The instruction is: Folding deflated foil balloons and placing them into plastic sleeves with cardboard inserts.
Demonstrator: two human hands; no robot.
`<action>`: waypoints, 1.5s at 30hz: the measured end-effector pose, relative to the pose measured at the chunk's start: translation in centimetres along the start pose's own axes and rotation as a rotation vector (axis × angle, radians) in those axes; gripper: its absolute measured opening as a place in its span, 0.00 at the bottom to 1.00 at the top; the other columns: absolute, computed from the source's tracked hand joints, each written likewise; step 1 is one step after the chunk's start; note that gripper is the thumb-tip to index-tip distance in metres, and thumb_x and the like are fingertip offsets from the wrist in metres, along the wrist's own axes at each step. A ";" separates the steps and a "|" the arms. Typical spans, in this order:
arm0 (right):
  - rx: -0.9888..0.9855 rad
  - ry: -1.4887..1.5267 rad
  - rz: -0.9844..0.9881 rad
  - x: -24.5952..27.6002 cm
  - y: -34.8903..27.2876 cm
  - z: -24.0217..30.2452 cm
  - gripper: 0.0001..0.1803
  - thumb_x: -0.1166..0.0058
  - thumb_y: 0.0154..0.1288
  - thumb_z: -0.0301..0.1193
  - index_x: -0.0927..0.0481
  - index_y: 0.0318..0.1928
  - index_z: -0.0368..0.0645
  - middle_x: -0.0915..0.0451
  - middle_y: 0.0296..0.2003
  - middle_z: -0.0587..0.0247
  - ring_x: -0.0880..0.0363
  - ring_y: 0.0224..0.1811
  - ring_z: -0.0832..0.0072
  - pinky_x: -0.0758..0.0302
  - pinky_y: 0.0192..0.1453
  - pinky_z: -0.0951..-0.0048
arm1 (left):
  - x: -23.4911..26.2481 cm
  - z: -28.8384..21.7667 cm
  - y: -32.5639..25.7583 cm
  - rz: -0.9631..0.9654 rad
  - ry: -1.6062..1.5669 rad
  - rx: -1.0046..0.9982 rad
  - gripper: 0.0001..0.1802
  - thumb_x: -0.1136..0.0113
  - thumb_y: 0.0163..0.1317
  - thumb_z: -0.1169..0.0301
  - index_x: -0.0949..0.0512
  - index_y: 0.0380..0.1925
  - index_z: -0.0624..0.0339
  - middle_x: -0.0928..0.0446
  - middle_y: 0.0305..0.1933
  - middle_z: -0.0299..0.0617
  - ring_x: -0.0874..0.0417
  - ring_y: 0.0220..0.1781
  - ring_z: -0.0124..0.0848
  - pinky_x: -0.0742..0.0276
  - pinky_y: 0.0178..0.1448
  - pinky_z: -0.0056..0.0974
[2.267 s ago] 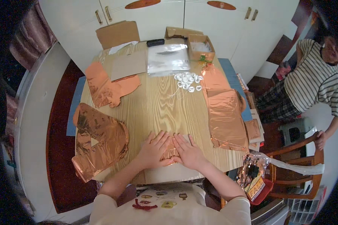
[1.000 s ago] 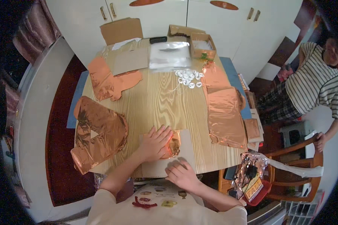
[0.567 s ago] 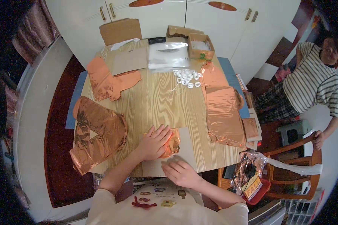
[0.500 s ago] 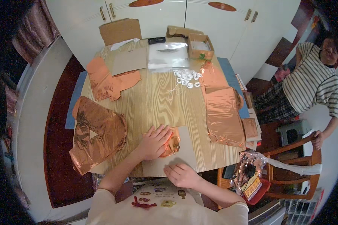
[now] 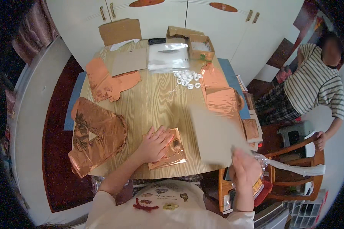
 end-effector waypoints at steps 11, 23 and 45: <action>-0.070 0.131 0.502 -20.0 -6.0 -3.2 0.15 0.42 0.55 0.28 0.19 0.44 0.40 0.17 0.47 0.55 0.18 0.49 0.61 0.23 0.58 0.58 | 0.4 -0.3 0.6 0.009 -0.003 0.011 0.36 0.48 0.61 0.58 0.38 0.67 0.61 0.38 0.71 0.48 0.41 0.74 0.45 0.53 0.73 0.61; -0.045 0.254 0.735 -26.0 -5.4 6.6 0.37 0.56 0.69 0.44 0.41 0.67 0.27 0.42 0.69 0.40 0.47 0.74 0.52 0.53 0.75 0.47 | -0.1 0.2 0.3 0.032 -0.001 0.033 0.37 0.48 0.58 0.56 0.36 0.64 0.69 0.37 0.70 0.54 0.42 0.75 0.43 0.61 0.77 0.56; -0.054 0.161 0.871 -22.3 -8.0 11.3 0.39 0.60 0.68 0.49 0.40 0.68 0.30 0.43 0.70 0.45 0.50 0.75 0.55 0.57 0.76 0.45 | 1.5 -6.5 -7.2 0.230 -0.061 0.182 0.46 0.42 0.56 0.47 0.40 0.65 0.72 0.42 0.70 0.62 0.45 0.75 0.55 0.52 0.74 0.61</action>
Point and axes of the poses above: each hand's wrist, its own y-axis towards the middle knuckle, its own x-axis out of the back of the hand, z = x × y, the point moved 10 cm from there along y, towards the middle knuckle
